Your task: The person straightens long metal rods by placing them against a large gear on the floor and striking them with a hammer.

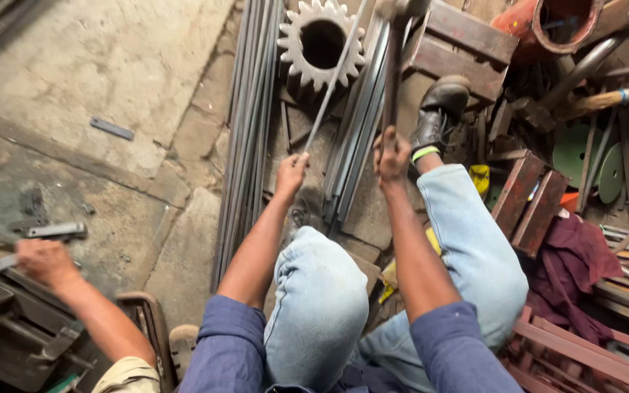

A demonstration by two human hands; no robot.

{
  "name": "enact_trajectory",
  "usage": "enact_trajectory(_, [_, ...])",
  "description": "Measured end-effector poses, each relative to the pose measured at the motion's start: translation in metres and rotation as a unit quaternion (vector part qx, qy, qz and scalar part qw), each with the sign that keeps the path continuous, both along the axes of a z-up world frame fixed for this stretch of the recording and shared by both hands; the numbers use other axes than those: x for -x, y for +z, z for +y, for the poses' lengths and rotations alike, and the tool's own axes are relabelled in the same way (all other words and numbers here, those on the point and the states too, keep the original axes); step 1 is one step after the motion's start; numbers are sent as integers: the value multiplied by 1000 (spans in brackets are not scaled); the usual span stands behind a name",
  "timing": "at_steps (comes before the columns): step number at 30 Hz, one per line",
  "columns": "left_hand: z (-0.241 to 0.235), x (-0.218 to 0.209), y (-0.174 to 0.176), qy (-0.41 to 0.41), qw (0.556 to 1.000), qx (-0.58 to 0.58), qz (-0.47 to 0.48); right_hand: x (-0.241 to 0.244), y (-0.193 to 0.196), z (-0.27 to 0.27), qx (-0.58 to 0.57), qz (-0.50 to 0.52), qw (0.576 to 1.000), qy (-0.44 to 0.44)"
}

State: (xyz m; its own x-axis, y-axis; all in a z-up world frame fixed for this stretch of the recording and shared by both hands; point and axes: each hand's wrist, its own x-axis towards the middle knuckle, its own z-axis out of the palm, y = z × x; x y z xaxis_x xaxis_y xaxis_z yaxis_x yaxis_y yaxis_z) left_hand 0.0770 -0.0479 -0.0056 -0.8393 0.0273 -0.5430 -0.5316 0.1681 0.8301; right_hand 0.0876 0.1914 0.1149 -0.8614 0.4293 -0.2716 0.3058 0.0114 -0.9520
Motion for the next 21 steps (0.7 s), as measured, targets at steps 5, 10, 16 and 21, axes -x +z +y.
enact_trajectory(5, [-1, 6, 9, 8, 1000, -6, 28, 29, -23, 14, 25, 117, 992, 27])
enact_trajectory(10, [3, -2, 8, 11, 999, 33, 20, 12, -50, 22, -223, -33, 974, 24])
enact_trajectory(16, [-8, -13, 15, 16, 1000, 12, 19, 3, -48, 17, -34, -161, 986, -6])
enact_trajectory(21, [-53, -22, 102, -1, 963, -209, -168, -11, -61, 16, -60, -194, 979, 18])
